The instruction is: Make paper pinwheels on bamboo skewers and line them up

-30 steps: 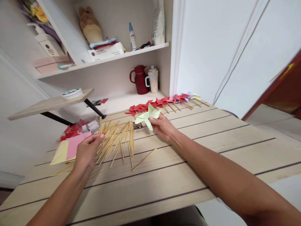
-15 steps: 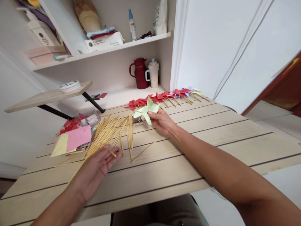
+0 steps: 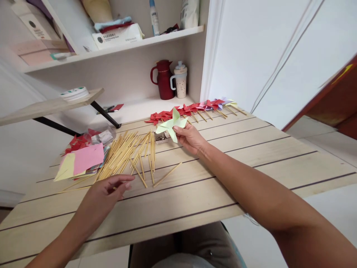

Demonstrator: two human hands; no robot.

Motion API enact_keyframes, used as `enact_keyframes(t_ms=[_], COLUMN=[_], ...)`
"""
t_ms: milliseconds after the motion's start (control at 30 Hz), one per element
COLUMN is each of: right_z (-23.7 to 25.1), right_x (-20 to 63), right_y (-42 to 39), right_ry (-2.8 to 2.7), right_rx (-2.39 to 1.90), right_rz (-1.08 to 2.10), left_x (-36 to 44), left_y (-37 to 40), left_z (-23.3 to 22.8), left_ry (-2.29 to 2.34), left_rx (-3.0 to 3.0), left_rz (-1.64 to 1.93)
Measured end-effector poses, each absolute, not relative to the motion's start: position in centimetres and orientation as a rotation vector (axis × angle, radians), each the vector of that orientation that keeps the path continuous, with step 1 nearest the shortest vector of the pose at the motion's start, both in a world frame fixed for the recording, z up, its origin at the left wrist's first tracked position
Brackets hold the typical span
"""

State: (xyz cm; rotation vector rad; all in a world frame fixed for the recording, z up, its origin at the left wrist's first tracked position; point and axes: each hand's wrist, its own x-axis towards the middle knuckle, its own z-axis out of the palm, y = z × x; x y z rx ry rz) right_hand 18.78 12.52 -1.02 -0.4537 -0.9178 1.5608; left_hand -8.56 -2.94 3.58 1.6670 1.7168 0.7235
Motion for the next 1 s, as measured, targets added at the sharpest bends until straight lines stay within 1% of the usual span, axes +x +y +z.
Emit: enact_keyframes(t_ms=[67,133,200,267,367,533,600,733,800,1000], right_z=[-1.2,-1.2,-1.3,-1.2,-1.1,-1.1,-1.2,-1.3,-1.3,-1.2], right_x=[18.7,18.7,18.7,18.7,18.6,18.7,18.8,18.9,18.8,18.6], right_y=[12.5,12.5,12.4,12.4,12.5,12.4,12.5,12.5,12.5,12.4], right_ry=[-0.915,-0.918,-0.92,-0.915,-0.903,-0.901,-0.912,-0.932,-0.944,-0.935], right_rx=[-0.464,-0.479,-0.49,-0.496,-0.5,-0.505,-0.506,-0.519,-0.527,-0.516], right_rz=[1.559,1.55,1.54,1.53,1.531,1.539,1.544,1.555,1.557,1.571], left_x=[-8.7,-8.7,-8.6,-8.7,-9.0,-9.9,-10.4,-11.5,-11.9,-12.1], left_y=[-2.5,-1.9,-1.1,-0.4,0.4,1.4,1.8,2.3,2.4,2.9], left_z=[3.1,2.8,2.6,2.4,1.9,1.5,1.7,2.6,2.8,1.7], left_ry=[1.703,1.586,1.458,1.403,1.407,1.326,1.429,1.876,2.003,1.976], left_rx=[2.196,2.65,2.948,3.09,3.127,3.1,3.038,2.732,2.618,2.617], left_rz=[0.791,0.804,0.646,0.455,0.286,0.293,0.33,0.453,0.466,0.492])
